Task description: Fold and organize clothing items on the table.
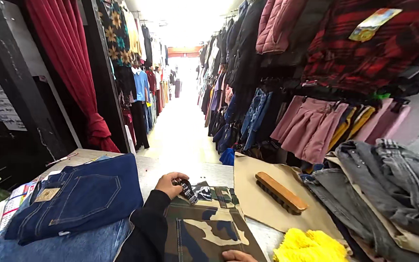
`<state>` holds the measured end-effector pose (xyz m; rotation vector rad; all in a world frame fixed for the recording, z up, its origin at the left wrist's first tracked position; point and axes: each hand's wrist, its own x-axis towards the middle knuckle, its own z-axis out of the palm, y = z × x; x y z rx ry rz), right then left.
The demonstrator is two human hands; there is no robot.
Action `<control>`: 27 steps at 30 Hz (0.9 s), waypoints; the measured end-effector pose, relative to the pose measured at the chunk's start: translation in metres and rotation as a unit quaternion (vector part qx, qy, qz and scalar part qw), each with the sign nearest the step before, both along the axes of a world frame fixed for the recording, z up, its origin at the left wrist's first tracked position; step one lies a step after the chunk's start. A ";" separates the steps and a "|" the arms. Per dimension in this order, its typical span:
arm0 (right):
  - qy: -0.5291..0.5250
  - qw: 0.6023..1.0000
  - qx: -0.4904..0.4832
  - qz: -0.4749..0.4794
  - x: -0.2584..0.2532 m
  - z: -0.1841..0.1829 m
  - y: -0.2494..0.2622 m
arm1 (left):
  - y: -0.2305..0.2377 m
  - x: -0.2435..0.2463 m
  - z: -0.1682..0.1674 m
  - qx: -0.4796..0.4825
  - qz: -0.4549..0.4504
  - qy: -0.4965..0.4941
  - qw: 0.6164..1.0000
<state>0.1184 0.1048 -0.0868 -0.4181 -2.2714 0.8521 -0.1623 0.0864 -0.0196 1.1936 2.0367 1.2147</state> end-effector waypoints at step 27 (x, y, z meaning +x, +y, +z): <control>0.016 0.999 0.028 -0.008 0.022 -0.011 0.001 | -0.003 -0.006 -0.028 0.273 -0.008 -0.106 0.956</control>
